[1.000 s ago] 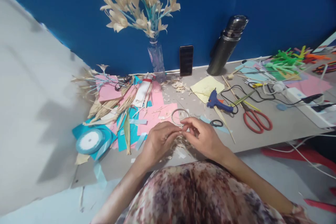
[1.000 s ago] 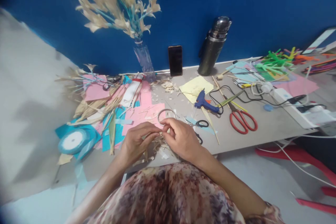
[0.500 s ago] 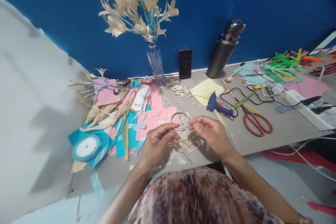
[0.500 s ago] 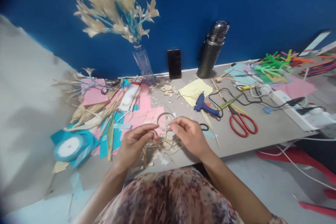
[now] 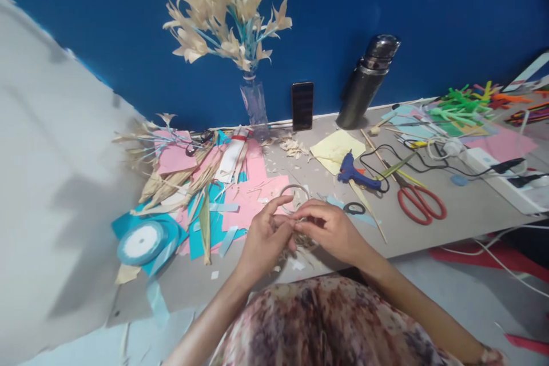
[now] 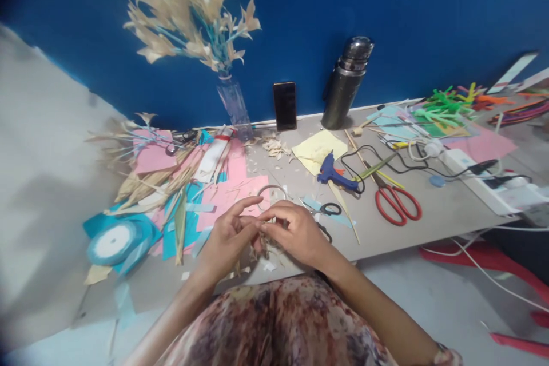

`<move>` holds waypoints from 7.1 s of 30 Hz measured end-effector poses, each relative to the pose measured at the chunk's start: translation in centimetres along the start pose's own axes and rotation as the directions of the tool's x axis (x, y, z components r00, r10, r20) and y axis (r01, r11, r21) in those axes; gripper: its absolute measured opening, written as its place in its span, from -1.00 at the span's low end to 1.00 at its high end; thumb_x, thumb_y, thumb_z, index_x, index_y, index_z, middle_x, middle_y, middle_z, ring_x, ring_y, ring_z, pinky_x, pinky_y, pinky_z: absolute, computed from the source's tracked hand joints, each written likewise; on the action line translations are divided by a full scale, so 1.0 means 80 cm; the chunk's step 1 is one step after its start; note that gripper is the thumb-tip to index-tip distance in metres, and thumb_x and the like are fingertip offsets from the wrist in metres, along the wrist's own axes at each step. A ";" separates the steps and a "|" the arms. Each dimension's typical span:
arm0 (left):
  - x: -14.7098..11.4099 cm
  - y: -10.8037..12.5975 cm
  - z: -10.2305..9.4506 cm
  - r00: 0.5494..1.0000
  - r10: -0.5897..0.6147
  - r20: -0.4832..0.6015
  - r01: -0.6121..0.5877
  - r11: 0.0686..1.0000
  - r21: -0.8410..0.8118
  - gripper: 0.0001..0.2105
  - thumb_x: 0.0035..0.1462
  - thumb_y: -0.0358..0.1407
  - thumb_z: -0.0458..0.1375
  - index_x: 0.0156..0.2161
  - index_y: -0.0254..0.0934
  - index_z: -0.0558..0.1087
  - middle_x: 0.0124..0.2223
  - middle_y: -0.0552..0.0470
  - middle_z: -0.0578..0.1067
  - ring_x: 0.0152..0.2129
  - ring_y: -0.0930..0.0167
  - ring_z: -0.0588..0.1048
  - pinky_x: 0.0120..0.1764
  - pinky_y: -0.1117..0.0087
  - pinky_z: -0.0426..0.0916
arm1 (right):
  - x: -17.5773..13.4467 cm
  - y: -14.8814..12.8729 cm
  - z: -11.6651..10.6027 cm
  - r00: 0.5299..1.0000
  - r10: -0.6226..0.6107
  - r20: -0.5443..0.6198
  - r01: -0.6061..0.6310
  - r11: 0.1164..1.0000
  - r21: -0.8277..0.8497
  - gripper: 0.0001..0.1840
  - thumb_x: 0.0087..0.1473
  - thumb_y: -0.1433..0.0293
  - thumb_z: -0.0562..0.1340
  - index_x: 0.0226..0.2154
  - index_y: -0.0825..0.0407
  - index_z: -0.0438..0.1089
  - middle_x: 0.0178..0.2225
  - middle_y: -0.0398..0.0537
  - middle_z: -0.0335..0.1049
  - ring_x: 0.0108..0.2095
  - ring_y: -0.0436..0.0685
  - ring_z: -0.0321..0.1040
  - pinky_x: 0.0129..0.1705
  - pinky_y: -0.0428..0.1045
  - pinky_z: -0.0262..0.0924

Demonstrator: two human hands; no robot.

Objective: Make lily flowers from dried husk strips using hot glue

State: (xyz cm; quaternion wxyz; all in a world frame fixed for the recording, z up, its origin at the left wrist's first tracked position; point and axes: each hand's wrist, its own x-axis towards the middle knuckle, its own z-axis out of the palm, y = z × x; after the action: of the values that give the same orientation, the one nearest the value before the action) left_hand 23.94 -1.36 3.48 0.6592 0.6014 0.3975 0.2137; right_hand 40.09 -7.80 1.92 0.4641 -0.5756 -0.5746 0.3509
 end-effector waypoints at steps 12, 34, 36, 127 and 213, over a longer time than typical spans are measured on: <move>0.002 -0.017 0.005 0.995 0.040 0.087 -0.019 0.974 -0.228 -0.41 0.14 -0.16 0.26 0.20 -0.36 0.24 -0.52 0.13 0.52 -0.68 0.48 0.43 -0.51 0.48 0.30 | -0.004 0.005 0.001 0.967 0.251 0.048 -0.255 0.936 0.242 -0.78 0.13 0.23 0.29 -0.40 0.04 0.39 -0.50 -0.17 0.40 -0.47 0.02 0.25 -0.38 -0.07 0.14; 0.012 -0.020 0.014 0.989 -0.035 0.140 0.087 0.919 -0.384 -0.68 0.05 -0.10 0.34 -0.46 -0.37 0.49 -0.65 0.07 0.47 -0.80 0.58 0.30 -0.66 0.56 0.13 | -0.006 0.012 0.020 0.938 0.344 0.046 -0.279 0.668 0.690 -0.61 -0.06 0.09 0.47 -0.49 0.04 0.43 -0.64 -0.17 0.38 -0.62 0.06 0.34 -0.55 -0.07 0.16; 0.012 -0.024 0.016 0.988 -0.058 0.146 0.118 0.891 -0.438 -0.68 0.01 -0.12 0.37 -0.47 -0.36 0.47 -0.67 0.09 0.46 -0.83 0.59 0.28 -0.68 0.57 0.10 | -0.006 0.012 0.022 0.934 0.354 0.041 -0.269 0.626 0.732 -0.59 -0.09 0.08 0.48 -0.52 0.03 0.41 -0.64 -0.18 0.36 -0.63 0.03 0.30 -0.57 -0.08 0.13; 0.017 -0.006 -0.010 0.985 -0.001 0.171 0.060 0.940 -0.337 -0.81 0.04 -0.27 0.36 -0.35 -0.33 0.48 -0.48 0.03 0.57 -0.50 0.42 0.53 -0.35 0.44 0.39 | -0.004 0.007 0.008 0.962 -0.160 -0.220 0.174 0.984 0.046 -0.95 0.12 0.49 0.31 -0.36 0.02 0.48 -0.36 -0.11 0.38 -0.42 0.01 0.32 -0.43 -0.09 0.18; 0.060 0.022 0.006 0.995 -0.079 0.057 0.096 0.878 -0.468 -0.67 -0.08 -0.18 0.46 -0.45 -0.34 0.44 -0.56 0.07 0.47 -0.66 0.53 0.39 -0.56 0.54 0.28 | -0.001 0.024 -0.028 0.950 0.173 -0.258 -0.103 0.959 0.264 -0.73 0.20 0.22 0.27 -0.13 0.00 0.56 -0.24 -0.01 0.51 -0.27 0.11 0.46 -0.24 -0.06 0.37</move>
State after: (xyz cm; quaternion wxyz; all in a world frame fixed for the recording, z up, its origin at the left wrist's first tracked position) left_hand 27.52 2.30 3.86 0.8015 0.4088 0.3484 0.2627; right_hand 42.84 -8.00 0.84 0.5823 -0.5960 -0.4134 0.3671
